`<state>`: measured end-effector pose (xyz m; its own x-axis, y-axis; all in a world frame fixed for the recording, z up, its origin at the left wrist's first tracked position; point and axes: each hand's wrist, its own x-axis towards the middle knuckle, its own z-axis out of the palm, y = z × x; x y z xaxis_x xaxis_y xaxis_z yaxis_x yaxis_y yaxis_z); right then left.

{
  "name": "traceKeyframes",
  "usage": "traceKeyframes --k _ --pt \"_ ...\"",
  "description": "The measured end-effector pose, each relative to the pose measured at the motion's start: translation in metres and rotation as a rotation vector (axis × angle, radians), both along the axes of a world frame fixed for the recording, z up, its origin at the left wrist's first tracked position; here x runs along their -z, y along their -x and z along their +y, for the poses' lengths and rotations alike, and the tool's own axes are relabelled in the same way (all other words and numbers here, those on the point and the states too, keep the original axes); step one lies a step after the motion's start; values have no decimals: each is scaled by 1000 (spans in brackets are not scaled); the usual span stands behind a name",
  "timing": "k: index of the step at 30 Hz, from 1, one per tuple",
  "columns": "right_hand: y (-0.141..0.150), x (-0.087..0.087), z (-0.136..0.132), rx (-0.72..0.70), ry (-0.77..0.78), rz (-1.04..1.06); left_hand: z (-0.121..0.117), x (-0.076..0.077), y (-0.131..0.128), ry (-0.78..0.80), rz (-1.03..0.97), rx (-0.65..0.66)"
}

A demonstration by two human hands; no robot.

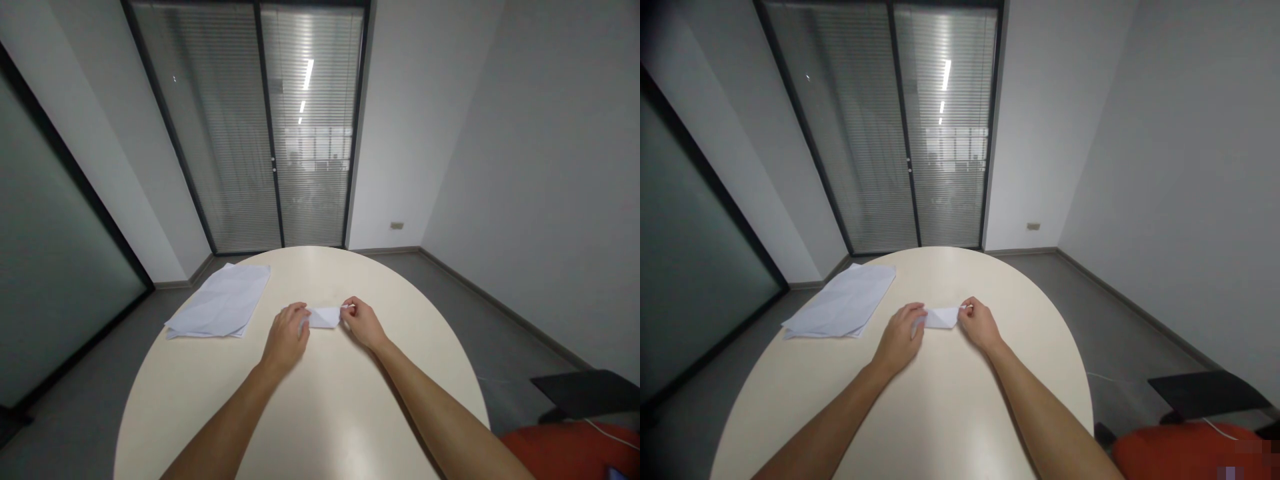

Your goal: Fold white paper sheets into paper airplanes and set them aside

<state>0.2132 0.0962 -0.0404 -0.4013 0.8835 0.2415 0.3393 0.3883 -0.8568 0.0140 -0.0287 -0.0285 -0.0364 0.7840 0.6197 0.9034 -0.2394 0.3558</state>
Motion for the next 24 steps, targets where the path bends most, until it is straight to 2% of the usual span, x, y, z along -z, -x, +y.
traceKeyframes --k 2,7,11,14,19,24 --pt "-1 0 0 -14 -11 -26 -1 3 -7 74 74 78" --pt "-2 -1 -1 13 -96 -148 -1 16 -3 183 105 102" --pt "-1 -6 -5 39 -296 -235 -2 19 4 245 142 109" --pt "1 -10 -11 -68 -468 -247 -4 16 3 317 194 118" --pt "8 -16 -25 -381 -621 -313 -6 7 1 436 254 140" --pt "9 -18 -26 -426 -637 -374 -7 3 -1 495 251 128"
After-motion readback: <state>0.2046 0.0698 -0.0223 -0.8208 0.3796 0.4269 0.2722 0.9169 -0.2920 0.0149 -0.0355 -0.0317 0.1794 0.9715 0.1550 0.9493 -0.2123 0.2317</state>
